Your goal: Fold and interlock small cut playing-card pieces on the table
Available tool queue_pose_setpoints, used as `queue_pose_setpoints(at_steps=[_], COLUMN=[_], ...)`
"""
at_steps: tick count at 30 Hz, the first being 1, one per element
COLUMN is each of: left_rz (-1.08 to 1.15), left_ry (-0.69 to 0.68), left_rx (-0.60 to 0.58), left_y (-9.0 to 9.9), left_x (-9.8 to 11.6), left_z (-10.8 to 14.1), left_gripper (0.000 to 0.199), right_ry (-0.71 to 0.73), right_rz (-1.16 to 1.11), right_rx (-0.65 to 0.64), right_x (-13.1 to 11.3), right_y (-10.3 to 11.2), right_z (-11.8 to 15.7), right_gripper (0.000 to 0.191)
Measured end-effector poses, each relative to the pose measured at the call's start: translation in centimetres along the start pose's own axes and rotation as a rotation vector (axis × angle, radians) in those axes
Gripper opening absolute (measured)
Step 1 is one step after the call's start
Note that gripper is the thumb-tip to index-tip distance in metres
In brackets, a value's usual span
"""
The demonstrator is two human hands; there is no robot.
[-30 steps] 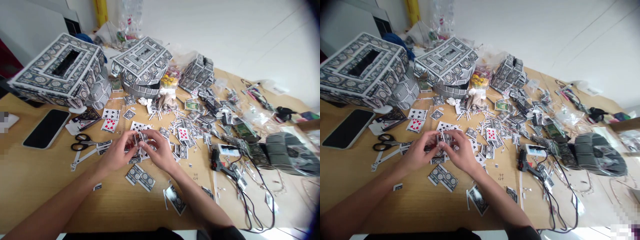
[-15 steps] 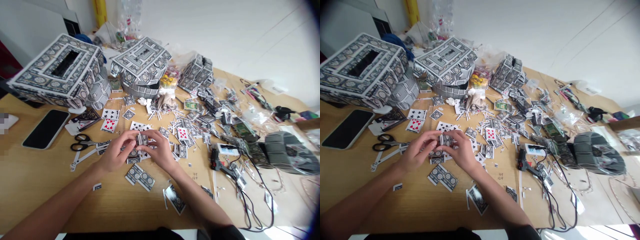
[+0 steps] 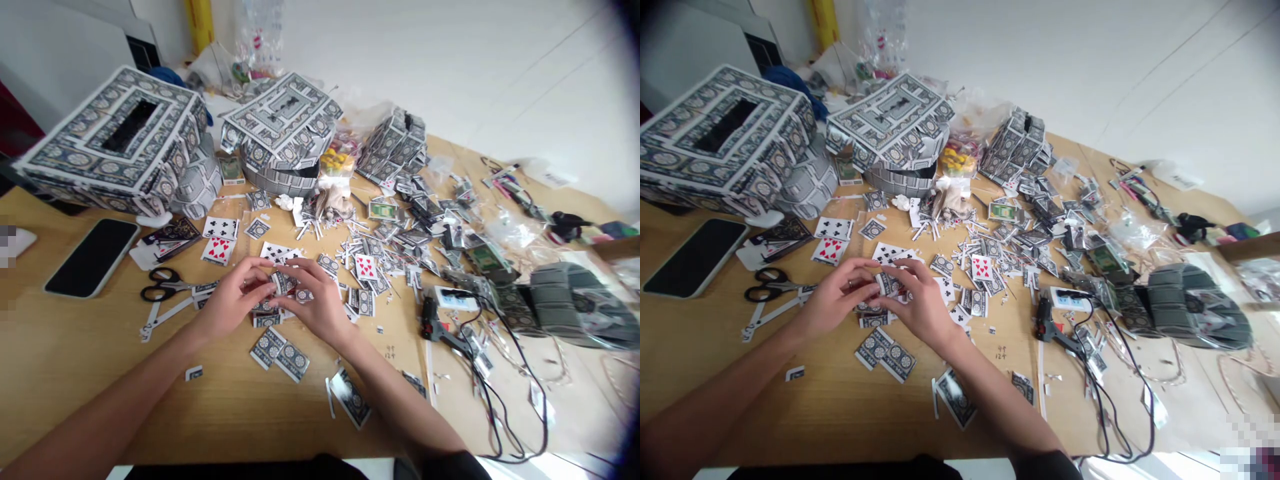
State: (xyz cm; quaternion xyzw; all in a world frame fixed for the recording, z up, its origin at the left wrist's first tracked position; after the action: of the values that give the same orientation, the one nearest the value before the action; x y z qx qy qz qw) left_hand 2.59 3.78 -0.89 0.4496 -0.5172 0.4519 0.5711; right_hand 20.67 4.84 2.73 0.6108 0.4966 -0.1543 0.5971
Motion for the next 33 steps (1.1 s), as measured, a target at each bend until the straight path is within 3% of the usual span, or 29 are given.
queue_pose_setpoints(at_steps=[26, 33], left_rz=[0.059, 0.056], left_ry=[0.063, 0.072], left_rx=[-0.011, 0.006], left_y=[-0.1, -0.1], left_x=[-0.5, -0.3], left_z=[-0.1, -0.1], left_gripper=[0.034, 0.035], right_ry=[0.119, 0.079], right_rz=[0.166, 0.251], right_rx=[-0.111, -0.102], right_x=[-1.1, -1.2], right_y=[-0.8, -0.7], right_z=[0.5, 0.5], right_gripper=[0.053, 0.052])
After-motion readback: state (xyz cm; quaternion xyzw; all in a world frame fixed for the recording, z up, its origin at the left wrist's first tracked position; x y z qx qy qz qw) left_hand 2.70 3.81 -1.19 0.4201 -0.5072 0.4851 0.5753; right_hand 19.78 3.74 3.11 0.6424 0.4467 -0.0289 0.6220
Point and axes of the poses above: each hand's wrist, its own z-axis away from the middle knuckle, its own y-axis out of the back of the hand, x = y × z, the point moved 6 cm from there along -z, towards the middle knuckle, and after that the axes turned 1 degree about -y, right-handed, at the moved point
